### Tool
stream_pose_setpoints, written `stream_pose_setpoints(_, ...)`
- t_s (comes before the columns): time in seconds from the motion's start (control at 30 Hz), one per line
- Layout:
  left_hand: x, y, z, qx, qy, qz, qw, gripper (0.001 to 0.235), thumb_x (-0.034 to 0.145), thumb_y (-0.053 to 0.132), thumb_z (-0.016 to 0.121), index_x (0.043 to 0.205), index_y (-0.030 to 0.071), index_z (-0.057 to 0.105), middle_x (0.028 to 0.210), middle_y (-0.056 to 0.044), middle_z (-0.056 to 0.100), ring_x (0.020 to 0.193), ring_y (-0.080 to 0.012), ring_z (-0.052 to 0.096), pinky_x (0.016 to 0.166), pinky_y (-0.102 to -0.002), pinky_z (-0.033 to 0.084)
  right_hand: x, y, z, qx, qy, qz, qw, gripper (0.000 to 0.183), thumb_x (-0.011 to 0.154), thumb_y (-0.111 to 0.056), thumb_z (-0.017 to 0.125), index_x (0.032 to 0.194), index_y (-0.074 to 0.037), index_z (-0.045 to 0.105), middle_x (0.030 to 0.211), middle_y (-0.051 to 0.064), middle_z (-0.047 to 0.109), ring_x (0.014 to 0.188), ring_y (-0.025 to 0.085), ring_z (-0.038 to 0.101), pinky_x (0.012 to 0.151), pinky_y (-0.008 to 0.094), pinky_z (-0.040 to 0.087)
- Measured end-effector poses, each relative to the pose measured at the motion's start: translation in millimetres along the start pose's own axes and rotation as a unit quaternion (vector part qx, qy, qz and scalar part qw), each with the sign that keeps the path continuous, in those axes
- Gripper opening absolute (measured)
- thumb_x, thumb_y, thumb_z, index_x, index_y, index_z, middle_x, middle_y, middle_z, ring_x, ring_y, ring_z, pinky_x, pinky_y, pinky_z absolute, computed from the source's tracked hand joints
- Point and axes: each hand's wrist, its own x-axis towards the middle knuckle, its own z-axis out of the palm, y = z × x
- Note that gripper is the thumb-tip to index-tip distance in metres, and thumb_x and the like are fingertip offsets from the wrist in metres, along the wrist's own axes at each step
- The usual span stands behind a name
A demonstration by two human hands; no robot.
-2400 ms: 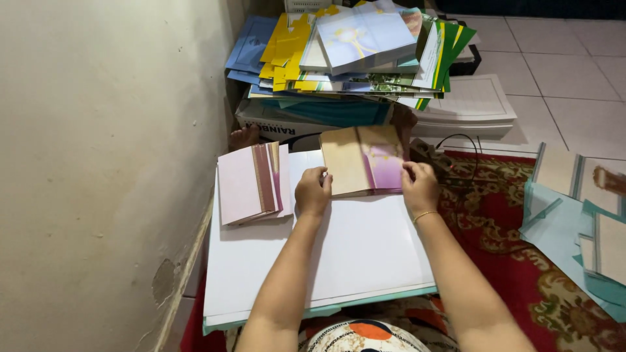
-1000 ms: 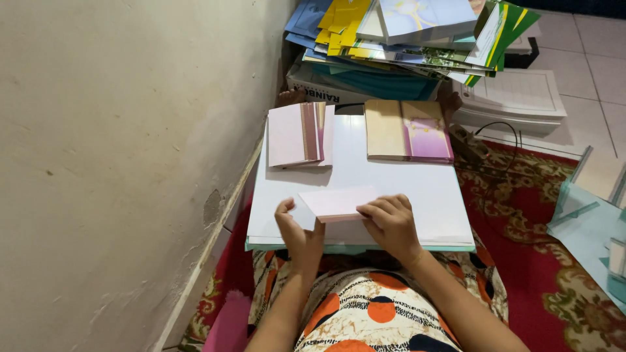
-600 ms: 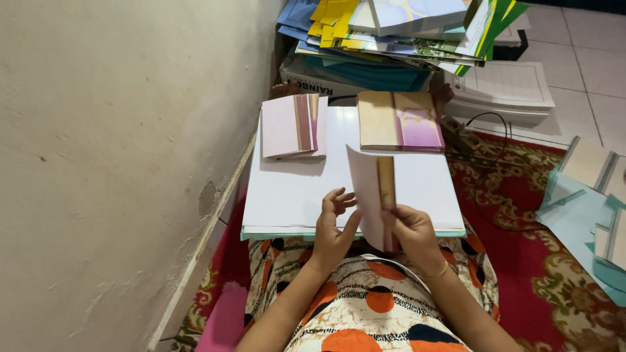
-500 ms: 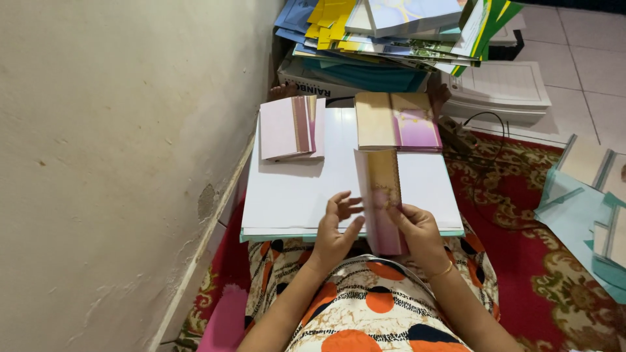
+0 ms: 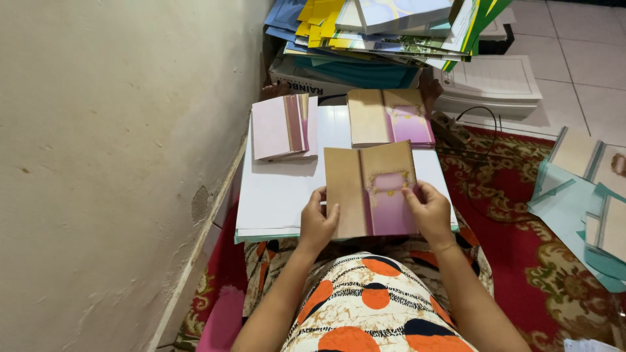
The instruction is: Folding and pressing paper cards or invitations on a flat surface
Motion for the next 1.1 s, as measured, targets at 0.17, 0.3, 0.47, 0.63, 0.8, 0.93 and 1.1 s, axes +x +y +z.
stream_pose_setpoints(0.17, 17, -15, 7, 0.419, 0.071, 0.162, 0.891, 0.09, 0.077, 0.023, 0.079, 0.152, 0.0, 0.036, 0.142, -0.026, 0.048, 0.13, -0.0442, 0.049, 0.103, -0.054, 0.041, 30, 76, 7, -0.402, 0.058, -0.173, 0.897, 0.068, 0.091, -0.05, 0.068, 0.147, -0.013, 0.057, 0.124, 0.014, 0.066, 0.119, 0.033, 0.06, 0.095, 0.048, 0.048)
stream_pose_setpoints(0.3, 30, -12, 17, 0.451, 0.02, 0.195, 0.871, 0.075, 0.089, 0.028, 0.063, 0.155, 0.002, 0.036, 0.149, -0.027, 0.045, 0.139, -0.0453, 0.04, 0.108, -0.06, 0.029, 8, 41, 35, -0.371, -0.008, -0.281, 0.885, 0.055, 0.094, -0.044, 0.064, 0.139, -0.012, 0.061, 0.13, 0.012, 0.065, 0.128, 0.033, 0.055, 0.103, 0.047, 0.042)
stream_pose_setpoints(0.47, 44, -2, 23, 0.53, -0.118, 0.05, 0.838, 0.07, 0.101, 0.044, 0.038, 0.158, 0.004, 0.03, 0.165, -0.022, 0.027, 0.154, -0.0422, 0.014, 0.116, -0.068, 0.011, -14, 30, 65, -0.441, -0.218, -0.237, 0.838, 0.058, 0.104, -0.044, 0.038, 0.158, -0.022, 0.036, 0.163, 0.004, 0.037, 0.15, 0.026, 0.03, 0.118, 0.05, 0.016)
stream_pose_setpoints(0.63, 43, 15, 21, 0.531, -0.155, 0.018, 0.833, 0.07, 0.102, 0.043, 0.031, 0.16, 0.004, 0.024, 0.167, -0.021, 0.02, 0.156, -0.0393, 0.009, 0.118, -0.068, 0.007, 28, 16, 86, -0.459, -0.298, -0.141, 0.825, 0.064, 0.104, -0.048, 0.031, 0.163, -0.024, 0.022, 0.171, 0.002, 0.018, 0.156, 0.026, 0.014, 0.119, 0.057, 0.014)
stream_pose_setpoints(0.8, 46, 10, 20, 0.525, -0.161, 0.015, 0.835, 0.069, 0.102, 0.043, 0.028, 0.161, 0.006, 0.021, 0.168, -0.019, 0.017, 0.156, -0.0369, 0.007, 0.118, -0.068, 0.007, 58, 34, 102, -0.468, -0.269, -0.162, 0.826, 0.064, 0.104, -0.048, 0.031, 0.162, -0.023, 0.023, 0.17, 0.001, 0.02, 0.156, 0.024, 0.016, 0.119, 0.056, 0.013)
stream_pose_setpoints(0.93, 41, 18, 20, 0.523, -0.147, 0.003, 0.84, 0.066, 0.102, 0.038, 0.029, 0.16, 0.007, 0.024, 0.168, -0.019, 0.019, 0.156, -0.0386, 0.007, 0.118, -0.066, 0.008, 13, 20, 70, -0.489, -0.312, -0.222, 0.784, 0.065, 0.104, -0.05, 0.032, 0.162, -0.021, 0.023, 0.168, 0.007, 0.025, 0.153, 0.028, 0.022, 0.116, 0.053, 0.02)
stream_pose_setpoints(1.1, 47, 26, 26, 0.528, -0.152, -0.033, 0.835, 0.07, 0.101, 0.041, 0.025, 0.161, 0.01, 0.012, 0.17, -0.01, 0.004, 0.156, -0.0349, -0.006, 0.121, -0.058, -0.002, -16, 31, 38, -0.492, -0.229, -0.428, 0.723, 0.073, 0.105, -0.054, 0.034, 0.166, -0.018, 0.015, 0.172, 0.001, 0.013, 0.159, 0.017, 0.005, 0.124, 0.039, 0.003)
